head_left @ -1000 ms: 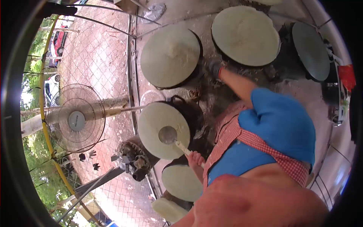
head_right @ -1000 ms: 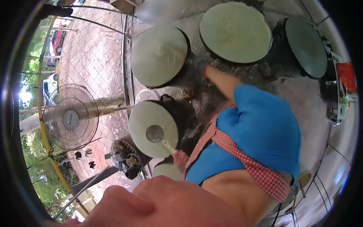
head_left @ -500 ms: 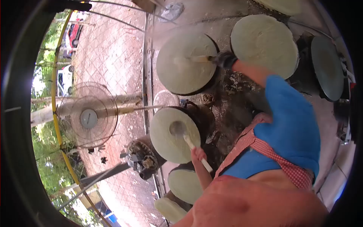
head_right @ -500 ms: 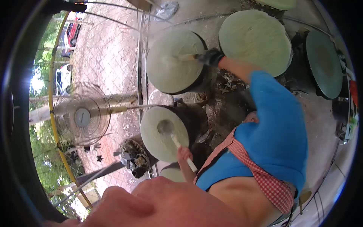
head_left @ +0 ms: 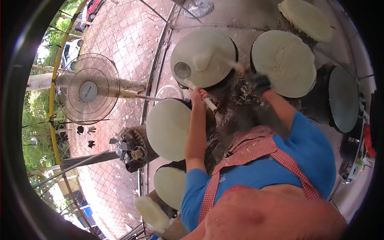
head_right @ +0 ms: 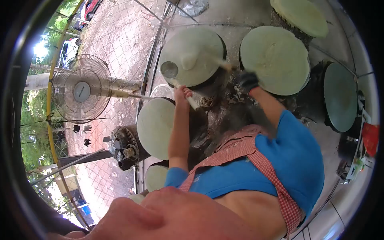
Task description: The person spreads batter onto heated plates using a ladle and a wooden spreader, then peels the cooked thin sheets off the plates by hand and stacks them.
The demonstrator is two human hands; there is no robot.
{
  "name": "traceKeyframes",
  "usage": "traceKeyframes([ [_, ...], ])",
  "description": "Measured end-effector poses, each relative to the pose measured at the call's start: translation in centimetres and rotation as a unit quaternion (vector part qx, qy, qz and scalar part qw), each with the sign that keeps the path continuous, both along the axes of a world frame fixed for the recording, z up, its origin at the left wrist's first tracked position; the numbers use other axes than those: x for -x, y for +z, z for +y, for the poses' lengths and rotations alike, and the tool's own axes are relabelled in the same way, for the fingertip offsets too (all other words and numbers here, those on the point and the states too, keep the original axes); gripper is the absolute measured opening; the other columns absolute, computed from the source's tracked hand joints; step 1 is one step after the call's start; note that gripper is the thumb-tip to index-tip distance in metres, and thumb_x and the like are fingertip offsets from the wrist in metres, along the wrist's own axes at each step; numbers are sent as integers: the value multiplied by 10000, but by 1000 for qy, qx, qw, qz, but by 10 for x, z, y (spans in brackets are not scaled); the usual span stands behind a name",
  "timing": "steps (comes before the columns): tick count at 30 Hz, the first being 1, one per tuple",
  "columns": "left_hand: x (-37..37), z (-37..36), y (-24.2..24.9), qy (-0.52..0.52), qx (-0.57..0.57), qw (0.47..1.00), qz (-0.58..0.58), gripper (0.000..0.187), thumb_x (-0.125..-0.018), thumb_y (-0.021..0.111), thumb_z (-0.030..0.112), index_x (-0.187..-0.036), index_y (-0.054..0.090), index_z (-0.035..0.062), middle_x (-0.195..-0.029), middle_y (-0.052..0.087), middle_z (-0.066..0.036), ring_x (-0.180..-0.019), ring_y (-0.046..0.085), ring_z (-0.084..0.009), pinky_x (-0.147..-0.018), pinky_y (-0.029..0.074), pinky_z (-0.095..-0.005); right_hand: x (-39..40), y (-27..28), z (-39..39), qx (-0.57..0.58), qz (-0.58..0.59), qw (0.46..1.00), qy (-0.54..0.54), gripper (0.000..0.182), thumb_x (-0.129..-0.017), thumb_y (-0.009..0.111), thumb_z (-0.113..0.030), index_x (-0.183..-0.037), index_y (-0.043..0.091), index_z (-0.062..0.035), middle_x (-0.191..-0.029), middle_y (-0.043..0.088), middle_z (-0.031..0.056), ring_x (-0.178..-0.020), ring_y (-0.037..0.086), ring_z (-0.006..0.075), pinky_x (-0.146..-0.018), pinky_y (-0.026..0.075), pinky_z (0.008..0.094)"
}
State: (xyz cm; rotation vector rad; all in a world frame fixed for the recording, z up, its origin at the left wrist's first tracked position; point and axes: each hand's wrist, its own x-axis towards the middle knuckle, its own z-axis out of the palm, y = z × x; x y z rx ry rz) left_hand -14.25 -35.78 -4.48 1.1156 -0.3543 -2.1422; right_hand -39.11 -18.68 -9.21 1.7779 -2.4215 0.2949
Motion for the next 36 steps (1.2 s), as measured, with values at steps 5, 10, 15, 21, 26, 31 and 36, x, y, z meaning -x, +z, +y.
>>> traceKeyframes([
  [5, 8, 11, 10, -59, -200, 931, 299, 224, -795, 495, 113, -662, 316, 95, -463, 255, 37, -356, 272, -73, -298, 228, -209, -49, -10, 10, 125, -74, 987, 72, 127, -729, 492, -203, -795, 563, -121, -613, 544, 112, -535, 538, 267, -470, 409, 393],
  [10, -93, 122, 25, -77, -11, 994, 74, 315, -849, 454, 281, -618, 355, 91, -451, 252, 35, -333, 267, -77, -293, 230, -208, -69, 43, 55, -38, 62, 997, 19, 240, -762, 478, -240, -972, 589, -205, -693, 578, 85, -668, 573, 252, -565, 424, 413],
  [15, -113, 154, 54, -4, -319, 843, 432, 243, -864, 428, 270, -742, 422, 60, -474, 269, 24, -342, 277, -80, -288, 248, -213, -86, 47, 67, 130, -92, 974, 160, 289, -740, 549, -140, -1025, 561, -91, -886, 602, 102, -738, 580, 243, -629, 453, 337],
  [21, -137, 248, 58, 150, -200, 893, 375, 104, -847, 463, 206, -852, 382, 141, -499, 283, 38, -341, 266, -32, -240, 205, -172, -66, -26, 55, -45, -374, 904, 200, 382, -753, 578, -161, -1114, 511, -56, -937, 589, 159, -812, 585, 255, -682, 441, 305],
  [26, -143, 386, 48, 266, 9, 963, 42, 412, -835, 482, 182, -1179, 290, 301, -499, 269, 39, -326, 220, -33, -248, 187, -176, -118, -6, 12, -131, -560, 773, 267, 269, -807, 533, -145, -1030, 544, 6, -858, 622, 94, -735, 551, 138, -674, 422, 260],
  [31, -120, 543, 10, 508, -71, 849, 127, 189, -862, 435, 239, -1046, 388, 238, -485, 262, 31, -325, 223, -44, -253, 174, -179, -214, -23, 16, -224, -499, 710, 444, 260, -784, 571, -197, -953, 573, 1, -801, 587, 54, -674, 508, 131, -625, 406, 249],
  [36, -70, 719, 24, 662, 49, 713, 227, 396, -884, 373, 347, -577, 306, 106, -482, 261, 29, -352, 254, -56, -273, 213, -181, -341, 12, 127, -343, -199, 629, 669, 297, -759, 549, -333, -869, 582, -58, -754, 567, 170, -690, 532, 325, -636, 403, 384],
])
